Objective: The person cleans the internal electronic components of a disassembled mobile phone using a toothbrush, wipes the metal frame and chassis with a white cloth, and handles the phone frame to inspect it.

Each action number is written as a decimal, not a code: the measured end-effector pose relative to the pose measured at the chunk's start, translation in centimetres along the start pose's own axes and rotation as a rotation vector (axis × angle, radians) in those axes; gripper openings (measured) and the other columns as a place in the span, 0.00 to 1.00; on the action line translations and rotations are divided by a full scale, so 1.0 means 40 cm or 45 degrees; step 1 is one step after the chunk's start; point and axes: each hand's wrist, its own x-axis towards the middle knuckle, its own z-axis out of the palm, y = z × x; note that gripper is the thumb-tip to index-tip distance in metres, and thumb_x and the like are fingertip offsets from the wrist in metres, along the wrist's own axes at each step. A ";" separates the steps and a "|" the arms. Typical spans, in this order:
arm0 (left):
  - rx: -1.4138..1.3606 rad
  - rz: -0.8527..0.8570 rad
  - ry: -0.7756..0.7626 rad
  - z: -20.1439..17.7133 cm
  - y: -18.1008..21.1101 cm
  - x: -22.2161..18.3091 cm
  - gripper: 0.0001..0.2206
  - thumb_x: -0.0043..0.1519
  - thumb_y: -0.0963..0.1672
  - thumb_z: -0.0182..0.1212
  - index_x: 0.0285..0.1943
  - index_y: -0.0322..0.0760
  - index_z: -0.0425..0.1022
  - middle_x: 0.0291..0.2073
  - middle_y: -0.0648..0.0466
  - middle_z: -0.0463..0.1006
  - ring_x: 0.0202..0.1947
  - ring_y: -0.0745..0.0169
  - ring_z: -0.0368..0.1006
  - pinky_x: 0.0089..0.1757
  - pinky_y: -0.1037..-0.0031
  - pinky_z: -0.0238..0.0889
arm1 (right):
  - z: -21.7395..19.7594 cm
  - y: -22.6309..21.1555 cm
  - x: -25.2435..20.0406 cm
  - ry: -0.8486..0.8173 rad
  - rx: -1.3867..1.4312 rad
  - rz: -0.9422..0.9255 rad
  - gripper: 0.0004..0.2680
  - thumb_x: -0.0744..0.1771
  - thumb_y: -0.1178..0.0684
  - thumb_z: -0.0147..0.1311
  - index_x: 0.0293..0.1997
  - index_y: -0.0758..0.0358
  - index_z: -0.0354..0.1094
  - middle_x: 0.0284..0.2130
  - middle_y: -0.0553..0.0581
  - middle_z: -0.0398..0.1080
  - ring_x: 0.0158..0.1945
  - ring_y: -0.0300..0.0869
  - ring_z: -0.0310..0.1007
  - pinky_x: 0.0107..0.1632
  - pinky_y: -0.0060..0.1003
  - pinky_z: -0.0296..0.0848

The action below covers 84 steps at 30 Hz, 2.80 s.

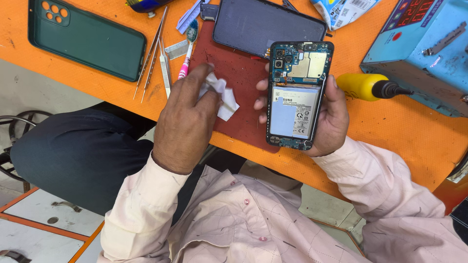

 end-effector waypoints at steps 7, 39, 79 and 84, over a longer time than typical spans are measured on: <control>0.104 0.108 -0.103 0.001 -0.007 -0.011 0.15 0.59 0.37 0.59 0.55 0.31 0.76 0.48 0.48 0.73 0.52 0.49 0.71 0.50 0.66 0.69 | 0.005 0.003 -0.013 0.067 -0.229 0.018 0.42 0.63 0.23 0.56 0.77 0.68 0.44 0.56 0.57 0.61 0.47 0.42 0.66 0.44 0.35 0.69; 0.006 0.133 -0.112 -0.014 -0.014 -0.031 0.11 0.59 0.37 0.61 0.50 0.28 0.78 0.52 0.47 0.75 0.55 0.49 0.71 0.53 0.67 0.69 | 0.033 0.016 -0.003 0.224 -0.241 0.029 0.15 0.73 0.59 0.49 0.69 0.70 0.58 0.60 0.62 0.69 0.67 0.52 0.70 0.68 0.51 0.73; -0.640 0.165 0.228 0.122 0.068 -0.075 0.15 0.64 0.40 0.58 0.60 0.45 0.75 0.49 0.58 0.75 0.49 0.64 0.77 0.51 0.75 0.74 | -0.023 0.045 0.024 0.117 -0.291 -0.131 0.23 0.71 0.59 0.36 0.80 0.68 0.45 0.71 0.67 0.57 0.75 0.61 0.56 0.70 0.62 0.54; -0.859 0.097 0.302 0.086 0.049 -0.053 0.11 0.64 0.37 0.57 0.53 0.42 0.77 0.52 0.56 0.75 0.56 0.59 0.76 0.56 0.74 0.73 | -0.046 0.047 0.031 0.195 -0.346 -0.148 0.23 0.71 0.60 0.38 0.80 0.68 0.45 0.71 0.69 0.57 0.75 0.55 0.56 0.72 0.63 0.54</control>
